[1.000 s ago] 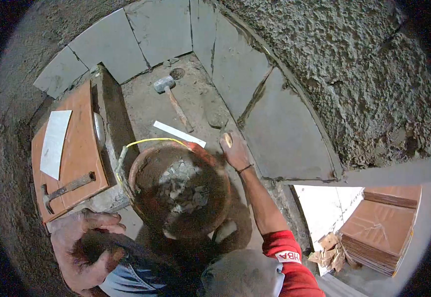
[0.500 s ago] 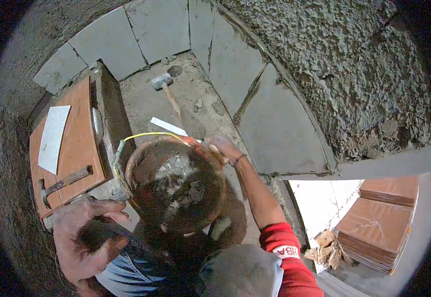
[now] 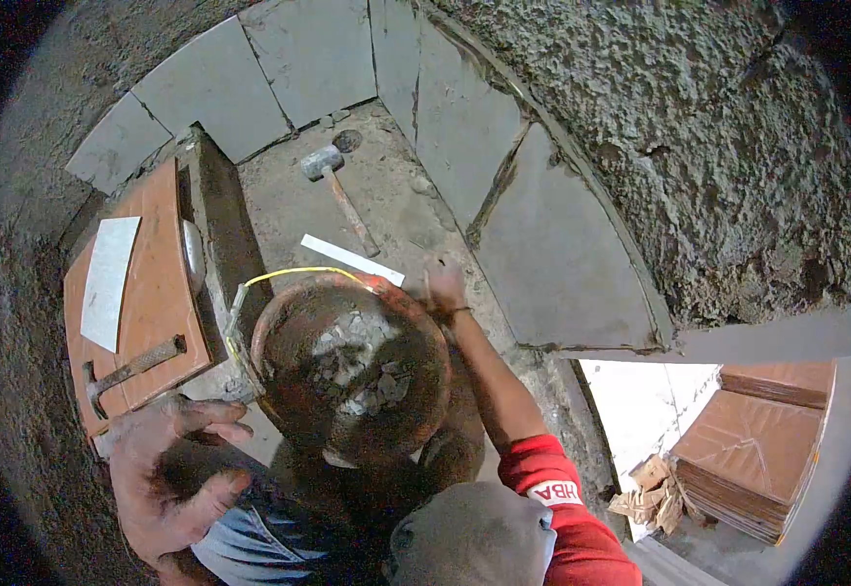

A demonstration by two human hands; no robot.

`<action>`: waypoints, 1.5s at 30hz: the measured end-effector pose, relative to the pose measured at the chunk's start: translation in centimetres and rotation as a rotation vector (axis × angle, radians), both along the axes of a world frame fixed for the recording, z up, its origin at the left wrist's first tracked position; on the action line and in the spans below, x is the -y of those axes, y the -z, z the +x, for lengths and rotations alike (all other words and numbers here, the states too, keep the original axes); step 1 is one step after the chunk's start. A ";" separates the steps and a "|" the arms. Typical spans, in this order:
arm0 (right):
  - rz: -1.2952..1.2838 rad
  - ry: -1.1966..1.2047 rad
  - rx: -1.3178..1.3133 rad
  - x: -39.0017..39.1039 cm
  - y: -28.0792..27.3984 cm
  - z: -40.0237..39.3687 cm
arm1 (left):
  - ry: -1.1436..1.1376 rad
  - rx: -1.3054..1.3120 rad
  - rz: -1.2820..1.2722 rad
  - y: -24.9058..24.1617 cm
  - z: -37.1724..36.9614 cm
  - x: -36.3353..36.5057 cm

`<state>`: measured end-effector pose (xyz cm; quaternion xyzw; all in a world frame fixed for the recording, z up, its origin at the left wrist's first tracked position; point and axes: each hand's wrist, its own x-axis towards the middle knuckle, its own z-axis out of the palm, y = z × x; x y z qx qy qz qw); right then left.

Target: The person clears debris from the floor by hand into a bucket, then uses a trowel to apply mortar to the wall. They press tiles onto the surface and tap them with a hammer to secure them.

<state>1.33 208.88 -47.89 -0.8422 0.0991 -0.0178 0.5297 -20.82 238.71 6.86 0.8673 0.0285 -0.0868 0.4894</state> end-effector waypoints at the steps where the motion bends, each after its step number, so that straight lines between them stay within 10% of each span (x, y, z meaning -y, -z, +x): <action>1: -0.003 -0.004 0.000 0.7 -0.2 -0.7 | -0.007 0.010 -0.022 0.2 -0.2 -0.2; 25: -0.572 -0.201 0.214 3.3 -31.5 -21.4 | 0.179 0.266 0.097 0.2 -0.8 -1.1; 41: -0.851 -0.113 0.260 8.2 -24.4 -42.6 | 0.186 0.325 0.135 -2.1 -0.2 -2.4; 43: -0.088 0.321 -0.013 10.5 -19.9 -47.7 | 0.113 0.333 0.196 -2.2 0.2 -2.9; 45: -0.112 0.396 -0.067 12.3 -18.2 -51.0 | 0.111 0.389 0.211 -1.9 1.3 -3.0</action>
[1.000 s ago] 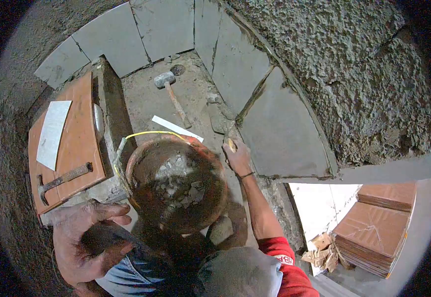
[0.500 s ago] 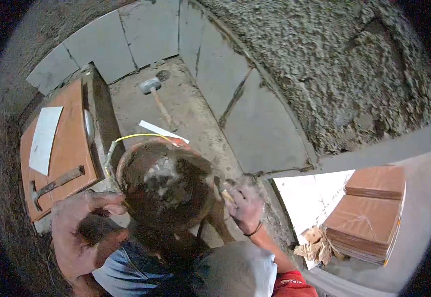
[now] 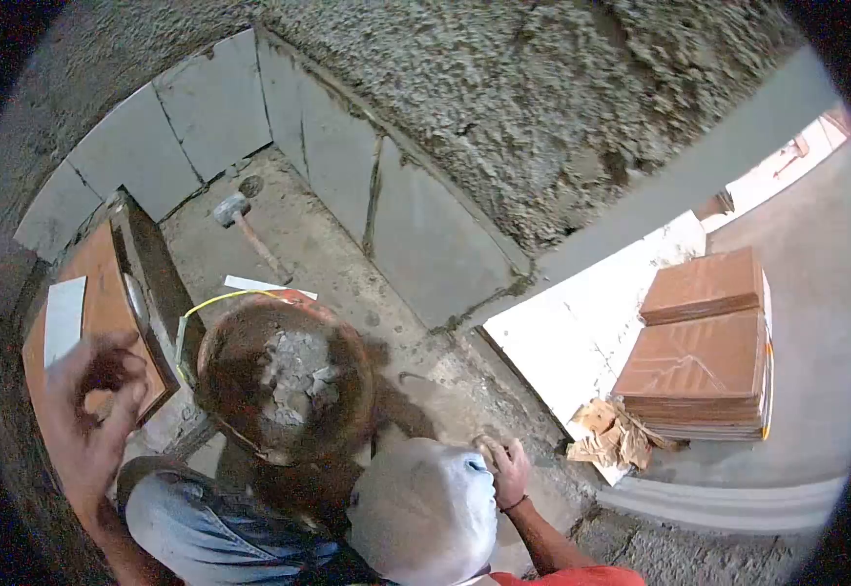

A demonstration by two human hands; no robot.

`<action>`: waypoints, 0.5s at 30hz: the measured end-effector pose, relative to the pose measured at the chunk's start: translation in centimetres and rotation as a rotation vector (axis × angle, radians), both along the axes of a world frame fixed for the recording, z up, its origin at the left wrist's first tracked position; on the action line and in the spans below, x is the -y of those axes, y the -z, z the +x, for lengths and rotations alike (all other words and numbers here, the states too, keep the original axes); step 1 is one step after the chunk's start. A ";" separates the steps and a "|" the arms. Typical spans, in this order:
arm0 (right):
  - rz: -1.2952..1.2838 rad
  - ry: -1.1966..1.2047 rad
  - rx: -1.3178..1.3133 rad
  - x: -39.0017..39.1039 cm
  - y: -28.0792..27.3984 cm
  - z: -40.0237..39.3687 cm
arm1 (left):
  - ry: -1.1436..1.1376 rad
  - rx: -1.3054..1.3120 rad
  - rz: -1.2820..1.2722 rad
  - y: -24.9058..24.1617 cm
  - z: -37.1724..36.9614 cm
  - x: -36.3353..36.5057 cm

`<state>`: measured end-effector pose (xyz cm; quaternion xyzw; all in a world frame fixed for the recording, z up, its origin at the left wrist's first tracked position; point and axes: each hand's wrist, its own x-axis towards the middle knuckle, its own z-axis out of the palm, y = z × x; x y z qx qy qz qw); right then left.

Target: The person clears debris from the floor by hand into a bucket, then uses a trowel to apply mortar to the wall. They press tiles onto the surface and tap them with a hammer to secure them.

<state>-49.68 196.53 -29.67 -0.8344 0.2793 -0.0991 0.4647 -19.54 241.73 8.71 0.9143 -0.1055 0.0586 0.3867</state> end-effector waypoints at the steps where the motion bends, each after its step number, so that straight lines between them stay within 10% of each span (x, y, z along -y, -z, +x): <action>1: -0.005 0.060 -0.060 0.1 -0.2 -0.5 | -0.016 0.050 0.020 0.0 0.8 -0.2; 6: -0.520 -0.261 -0.271 -5.7 -8.9 6.1 | 0.140 0.237 0.094 -0.9 7.7 -0.8; 8: 0.033 0.157 -0.031 -11.1 -11.4 13.0 | 0.163 0.228 0.127 -2.9 11.9 -0.3; 15: -0.111 -0.215 0.384 -15.4 -12.2 34.6 | -0.083 0.569 0.325 -4.4 29.1 -2.8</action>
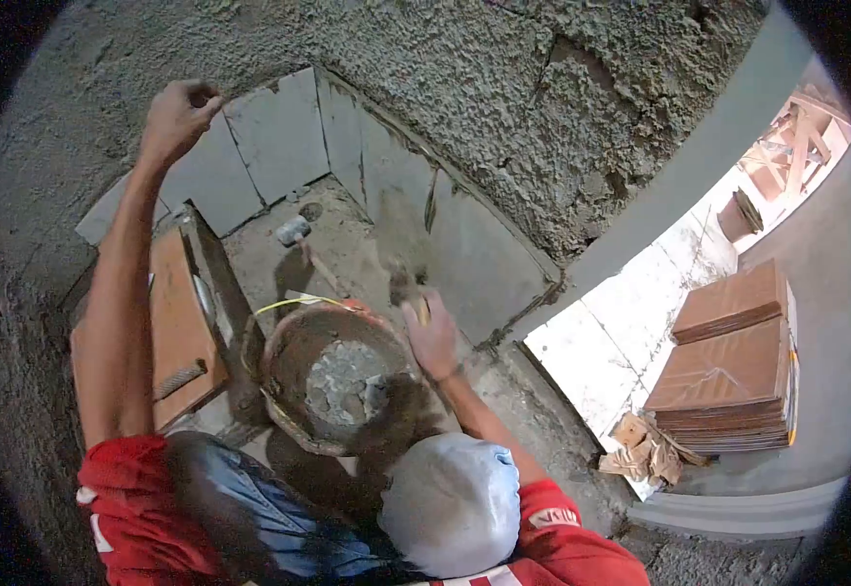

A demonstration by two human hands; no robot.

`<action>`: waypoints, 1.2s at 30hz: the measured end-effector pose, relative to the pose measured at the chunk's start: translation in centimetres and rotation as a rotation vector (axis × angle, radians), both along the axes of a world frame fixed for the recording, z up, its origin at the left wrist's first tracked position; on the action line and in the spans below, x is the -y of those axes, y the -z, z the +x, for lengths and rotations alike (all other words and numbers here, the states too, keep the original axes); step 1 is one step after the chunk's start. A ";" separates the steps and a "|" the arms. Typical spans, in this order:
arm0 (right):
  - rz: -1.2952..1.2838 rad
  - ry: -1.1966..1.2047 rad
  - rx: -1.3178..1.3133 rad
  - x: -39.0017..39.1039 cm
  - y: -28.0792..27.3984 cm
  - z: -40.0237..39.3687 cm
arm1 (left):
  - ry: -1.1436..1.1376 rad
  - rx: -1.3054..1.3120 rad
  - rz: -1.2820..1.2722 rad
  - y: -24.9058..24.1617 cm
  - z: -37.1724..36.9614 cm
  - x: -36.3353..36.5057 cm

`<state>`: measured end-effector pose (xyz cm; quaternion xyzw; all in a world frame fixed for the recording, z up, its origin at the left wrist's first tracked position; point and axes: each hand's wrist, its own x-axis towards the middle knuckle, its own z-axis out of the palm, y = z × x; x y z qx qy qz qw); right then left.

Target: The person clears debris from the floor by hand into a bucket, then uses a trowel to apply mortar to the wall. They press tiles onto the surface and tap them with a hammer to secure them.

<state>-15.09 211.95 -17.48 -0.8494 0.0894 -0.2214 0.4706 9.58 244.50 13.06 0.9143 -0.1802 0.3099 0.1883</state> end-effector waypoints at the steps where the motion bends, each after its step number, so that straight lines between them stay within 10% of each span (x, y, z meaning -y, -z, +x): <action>1: 0.025 -0.019 0.066 -0.9 -0.6 2.0 | -0.003 0.010 0.006 1.0 0.7 -0.7; 3: -0.002 -0.030 -0.016 -1.7 -1.6 4.5 | -0.071 -0.340 -0.809 4.0 2.5 -1.7; 5: -0.024 -0.036 -0.101 -2.1 -1.9 6.1 | 0.006 -0.386 -0.929 9.7 3.8 -2.7; 7: 0.008 -0.058 -0.059 -1.9 -1.7 7.3 | -0.079 -0.485 -0.512 12.7 2.9 -4.0; 18: 0.193 -0.032 -0.011 -4.1 -1.7 17.3 | -0.158 -0.675 -0.553 23.7 3.9 -11.0; 36: 0.095 0.170 0.144 -4.0 -0.8 11.4 | -0.210 -0.673 -0.559 24.4 1.8 -13.7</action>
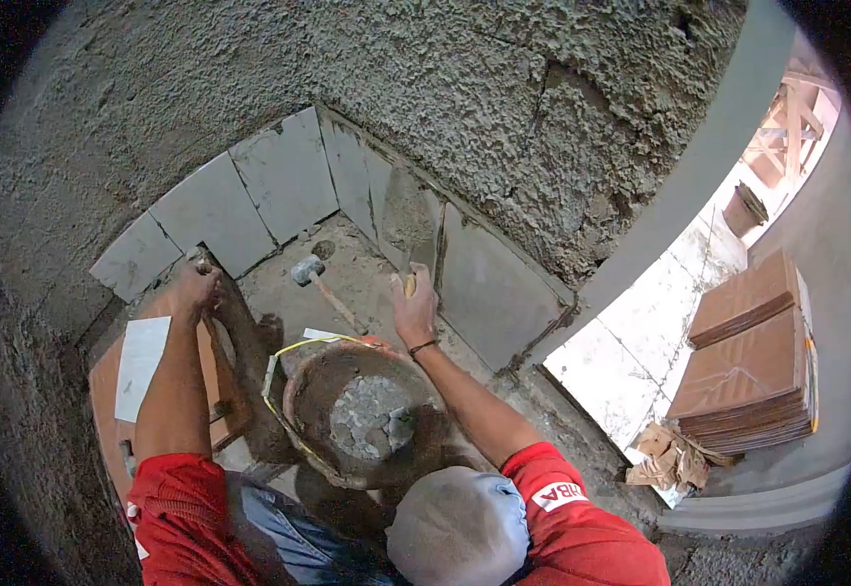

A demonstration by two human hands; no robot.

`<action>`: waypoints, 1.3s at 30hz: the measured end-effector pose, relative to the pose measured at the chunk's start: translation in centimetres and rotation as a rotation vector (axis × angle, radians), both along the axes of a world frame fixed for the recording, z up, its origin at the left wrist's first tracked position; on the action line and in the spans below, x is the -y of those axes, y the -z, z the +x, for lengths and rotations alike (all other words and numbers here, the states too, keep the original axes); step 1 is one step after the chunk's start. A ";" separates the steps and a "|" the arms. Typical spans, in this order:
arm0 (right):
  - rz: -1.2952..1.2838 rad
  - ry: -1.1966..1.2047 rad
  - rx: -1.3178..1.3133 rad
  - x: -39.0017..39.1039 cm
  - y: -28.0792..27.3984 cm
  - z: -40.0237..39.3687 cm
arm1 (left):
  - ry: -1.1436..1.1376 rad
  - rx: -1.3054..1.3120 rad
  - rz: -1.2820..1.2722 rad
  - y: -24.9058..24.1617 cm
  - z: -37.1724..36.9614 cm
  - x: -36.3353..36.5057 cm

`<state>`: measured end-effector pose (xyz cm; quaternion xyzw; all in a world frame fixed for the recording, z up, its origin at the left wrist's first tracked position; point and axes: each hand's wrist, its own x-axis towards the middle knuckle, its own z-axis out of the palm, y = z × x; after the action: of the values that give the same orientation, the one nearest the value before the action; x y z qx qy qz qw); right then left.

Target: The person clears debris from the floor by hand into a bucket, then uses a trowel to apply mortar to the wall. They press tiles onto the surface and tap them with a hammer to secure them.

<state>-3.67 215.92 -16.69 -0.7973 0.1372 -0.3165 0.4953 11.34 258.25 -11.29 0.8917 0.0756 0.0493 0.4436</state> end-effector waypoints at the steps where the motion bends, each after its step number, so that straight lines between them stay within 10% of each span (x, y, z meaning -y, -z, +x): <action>1: 0.004 -0.054 -0.040 0.3 -1.4 -1.5 | 0.025 -0.021 0.002 0.3 0.3 0.0; 13: -0.057 -0.023 -0.076 4.5 -1.8 -7.6 | 0.029 -0.025 0.390 -3.5 -2.2 2.7; 29: -0.033 0.115 -0.088 6.2 -0.6 -17.7 | 0.085 -0.150 0.149 -2.6 -2.1 2.5; 33: 0.044 0.139 -0.161 8.3 1.5 -22.8 | 0.072 -0.110 0.616 -7.8 -6.2 6.5; 39: 0.029 0.166 -0.429 9.8 2.6 -32.3 | 0.123 -0.100 0.472 -2.7 -1.4 4.1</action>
<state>-35.99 206.11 -19.32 -0.8252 0.3089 -0.1773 0.4383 9.90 254.20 -8.56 0.9748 0.0296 -0.0058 0.2209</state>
